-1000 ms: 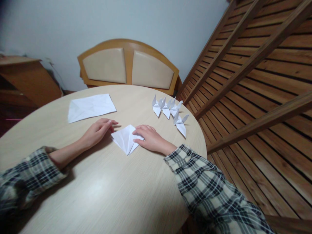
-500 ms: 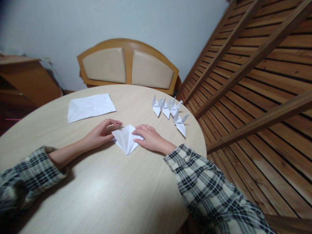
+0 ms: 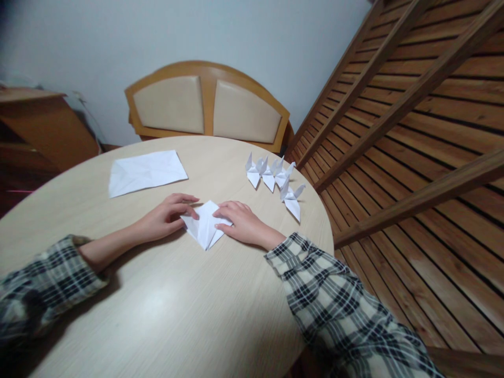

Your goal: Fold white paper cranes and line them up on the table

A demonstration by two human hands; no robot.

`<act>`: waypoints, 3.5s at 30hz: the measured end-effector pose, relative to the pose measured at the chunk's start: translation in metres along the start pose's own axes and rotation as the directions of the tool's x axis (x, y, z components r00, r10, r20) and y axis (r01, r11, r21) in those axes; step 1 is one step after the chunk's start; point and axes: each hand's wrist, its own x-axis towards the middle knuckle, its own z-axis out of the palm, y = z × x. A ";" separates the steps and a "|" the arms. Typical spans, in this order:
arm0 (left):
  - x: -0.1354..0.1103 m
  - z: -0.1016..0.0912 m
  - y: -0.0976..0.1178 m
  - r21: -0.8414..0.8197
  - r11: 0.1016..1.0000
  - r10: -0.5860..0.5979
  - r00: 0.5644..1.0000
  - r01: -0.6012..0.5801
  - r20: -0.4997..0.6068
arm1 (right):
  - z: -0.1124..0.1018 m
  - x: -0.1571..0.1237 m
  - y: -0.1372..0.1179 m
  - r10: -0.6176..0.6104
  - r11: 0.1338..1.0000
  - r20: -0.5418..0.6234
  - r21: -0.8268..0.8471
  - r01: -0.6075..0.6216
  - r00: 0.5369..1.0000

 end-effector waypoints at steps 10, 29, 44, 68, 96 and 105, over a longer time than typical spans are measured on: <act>0.001 -0.001 0.000 -0.012 1.000 -0.028 0.999 0.028 0.026 | 0.000 0.000 0.001 -0.006 1.000 0.001 -0.009 0.006 1.000; 0.005 0.005 0.001 0.137 0.990 -0.024 0.999 0.020 0.026 | 0.000 0.002 0.000 -0.006 1.000 -0.006 0.011 0.006 1.000; 0.008 0.012 -0.002 0.250 0.967 -0.041 0.999 0.037 0.013 | 0.000 0.003 -0.002 -0.008 1.000 0.002 -0.011 0.008 1.000; 0.007 0.014 0.022 0.338 0.922 0.200 0.980 -0.188 0.001 | -0.001 0.002 -0.006 0.021 1.000 0.029 -0.023 -0.021 0.999; -0.007 0.024 0.039 0.440 0.896 0.033 0.996 -0.067 0.084 | -0.001 0.001 -0.004 -0.003 1.000 0.024 -0.027 0.004 1.000; -0.009 0.021 0.044 0.406 0.913 0.002 0.996 -0.036 0.085 | -0.003 0.001 -0.005 0.002 1.000 0.030 -0.021 -0.001 1.000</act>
